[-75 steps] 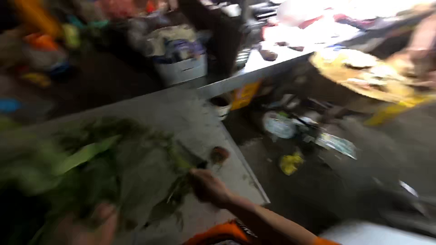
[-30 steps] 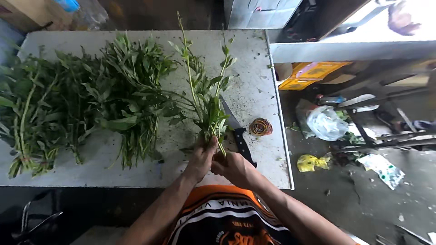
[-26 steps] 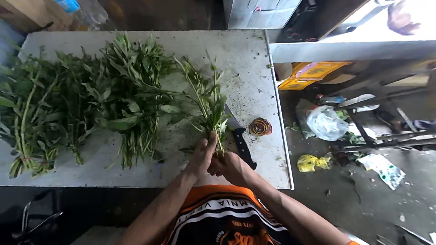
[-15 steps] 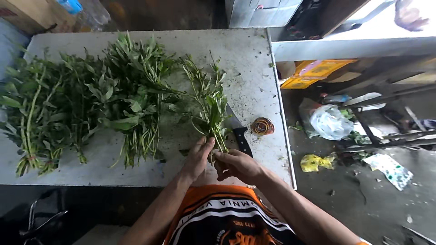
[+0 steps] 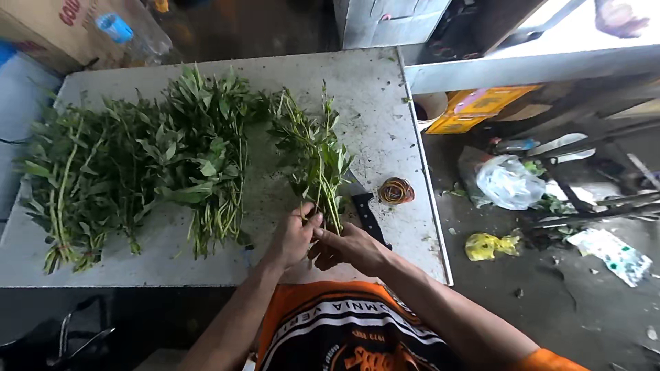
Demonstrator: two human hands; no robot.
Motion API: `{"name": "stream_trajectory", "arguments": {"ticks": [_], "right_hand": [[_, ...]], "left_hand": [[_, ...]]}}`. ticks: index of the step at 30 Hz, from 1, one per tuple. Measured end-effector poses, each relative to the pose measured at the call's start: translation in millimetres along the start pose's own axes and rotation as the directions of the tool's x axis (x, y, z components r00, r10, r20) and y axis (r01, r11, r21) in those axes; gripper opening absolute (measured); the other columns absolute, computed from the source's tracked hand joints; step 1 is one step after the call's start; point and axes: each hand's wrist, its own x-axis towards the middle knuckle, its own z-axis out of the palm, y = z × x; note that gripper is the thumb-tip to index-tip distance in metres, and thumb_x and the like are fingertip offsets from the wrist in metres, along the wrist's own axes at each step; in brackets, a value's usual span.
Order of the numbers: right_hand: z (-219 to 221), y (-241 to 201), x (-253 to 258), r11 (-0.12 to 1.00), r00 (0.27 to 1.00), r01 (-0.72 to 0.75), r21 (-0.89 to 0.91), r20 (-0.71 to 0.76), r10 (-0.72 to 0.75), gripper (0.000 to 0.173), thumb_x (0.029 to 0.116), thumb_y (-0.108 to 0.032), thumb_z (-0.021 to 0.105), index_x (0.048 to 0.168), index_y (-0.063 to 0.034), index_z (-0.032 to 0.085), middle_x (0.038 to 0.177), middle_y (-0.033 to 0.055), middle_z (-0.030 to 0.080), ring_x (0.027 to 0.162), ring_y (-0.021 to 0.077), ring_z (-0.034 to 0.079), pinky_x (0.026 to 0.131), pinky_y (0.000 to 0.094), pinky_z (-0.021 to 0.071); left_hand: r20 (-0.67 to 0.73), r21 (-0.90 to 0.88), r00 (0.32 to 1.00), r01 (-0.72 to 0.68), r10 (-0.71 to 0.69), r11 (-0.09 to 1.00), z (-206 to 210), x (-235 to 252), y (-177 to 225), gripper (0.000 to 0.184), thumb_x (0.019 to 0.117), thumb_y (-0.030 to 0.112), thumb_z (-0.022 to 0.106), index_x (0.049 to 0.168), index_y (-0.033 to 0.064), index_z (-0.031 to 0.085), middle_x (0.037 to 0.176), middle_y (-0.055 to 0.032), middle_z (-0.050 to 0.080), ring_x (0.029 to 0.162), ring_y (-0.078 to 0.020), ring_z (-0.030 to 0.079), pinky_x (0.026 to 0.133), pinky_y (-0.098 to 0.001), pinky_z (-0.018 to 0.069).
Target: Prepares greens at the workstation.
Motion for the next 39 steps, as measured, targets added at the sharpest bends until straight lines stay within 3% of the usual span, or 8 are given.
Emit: {"name": "stream_trajectory", "arguments": {"ticks": [5, 9, 13, 16, 23, 31, 36, 39], "right_hand": [[-9, 4, -4, 0.999, 1.0, -0.003, -0.053, -0.015, 0.002, 0.032, 0.1103, -0.026, 0.04, 0.117, -0.0028, 0.061, 0.086, 0.0091, 0.076, 0.073, 0.0182, 0.075, 0.069, 0.0339, 0.0637], [-14, 10, 0, 0.995, 0.994, -0.009, -0.1, -0.106, -0.001, 0.032, 0.1093, -0.024, 0.041, 0.116, -0.0032, 0.065, 0.07, -0.001, 0.06, 0.056, 0.0094, 0.059, 0.057, 0.0285, 0.0567], [-14, 14, 7, 0.998, 0.995, -0.011, -0.062, -0.095, 0.005, 0.025, 0.1073, -0.023, 0.047, 0.118, -0.0046, 0.06, 0.064, -0.0036, 0.052, 0.05, 0.0073, 0.052, 0.052, 0.0253, 0.0521], [-13, 17, 8, 0.999, 0.996, 0.007, -0.039, -0.084, -0.01, 0.024, 0.1061, -0.023, 0.051, 0.12, -0.0057, 0.058, 0.064, -0.0039, 0.05, 0.049, 0.0075, 0.05, 0.051, 0.0252, 0.0516], [-16, 18, -1, 0.993, 0.988, 0.12, 0.02, -0.097, -0.117, 0.018, 0.1059, -0.024, 0.047, 0.1, -0.0092, 0.055, 0.068, -0.0017, 0.054, 0.054, 0.0098, 0.055, 0.056, 0.0289, 0.0553], [-18, 24, -10, 0.988, 0.98, 0.152, 0.01, -0.135, -0.149, 0.028, 0.1073, -0.028, 0.04, 0.111, -0.0056, 0.057, 0.081, 0.0025, 0.063, 0.066, 0.0142, 0.064, 0.066, 0.0346, 0.0601], [-18, 18, -13, 0.988, 0.973, 0.129, -0.08, -0.183, -0.142, 0.049, 0.111, -0.043, 0.029, 0.113, -0.0049, 0.061, 0.091, 0.0047, 0.067, 0.076, 0.0156, 0.068, 0.072, 0.035, 0.0613], [-19, 16, -14, 0.985, 0.969, 0.114, -0.132, -0.205, -0.139, 0.056, 0.1114, -0.045, 0.024, 0.118, -0.0031, 0.061, 0.095, 0.0057, 0.068, 0.08, 0.0159, 0.07, 0.074, 0.0351, 0.0621]], "left_hand": [[0.066, -0.192, 0.998, 0.007, 0.006, 0.981, -11, -4, 4, 0.032, 0.1095, 0.014, 0.041, 0.13, 0.0007, 0.062, 0.102, -0.0075, 0.073, 0.087, -0.0142, 0.072, 0.079, -0.0312, 0.0615], [-0.122, 0.09, 0.976, -0.172, 0.183, 0.981, -42, -11, 33, 0.037, 0.1097, 0.021, 0.039, 0.133, 0.0071, 0.065, 0.088, -0.0008, 0.068, 0.076, -0.0093, 0.064, 0.071, -0.0271, 0.0553], [-0.228, 0.247, 0.824, -0.466, 0.519, 0.849, -61, -20, 79, 0.036, 0.1104, 0.027, 0.041, 0.126, 0.0091, 0.068, 0.077, 0.0045, 0.065, 0.061, -0.0056, 0.061, 0.055, -0.0216, 0.0544], [-0.242, 0.348, 0.743, -0.534, 0.624, 0.771, -50, -19, 98, 0.031, 0.1095, 0.026, 0.046, 0.119, 0.0073, 0.069, 0.073, 0.0043, 0.068, 0.057, -0.0063, 0.065, 0.051, -0.0247, 0.0588], [-0.078, 0.041, 0.983, -0.161, 0.164, 0.986, 16, -3, 33, 0.032, 0.1106, 0.023, 0.043, 0.112, 0.0032, 0.068, 0.078, -0.0011, 0.073, 0.062, -0.0089, 0.069, 0.056, -0.0248, 0.0592], [-0.111, 0.108, 0.991, -0.063, 0.075, 0.992, 26, 0, -6, 0.041, 0.1095, 0.029, 0.042, 0.087, 0.0102, 0.07, 0.065, 0.0062, 0.062, 0.053, -0.0032, 0.056, 0.055, -0.0238, 0.0503], [0.069, 0.23, 0.998, -0.032, 0.016, 0.973, 24, -1, -7, 0.039, 0.1084, 0.033, 0.042, 0.093, 0.0133, 0.072, 0.079, 0.0061, 0.067, 0.069, -0.004, 0.063, 0.068, -0.0278, 0.0538], [0.104, 0.401, 0.994, -0.058, 0.017, 0.914, 25, -11, 3, 0.036, 0.1045, 0.032, 0.043, 0.102, 0.0088, 0.07, 0.08, -0.0028, 0.063, 0.074, -0.0144, 0.061, 0.07, -0.0372, 0.0514]]}}
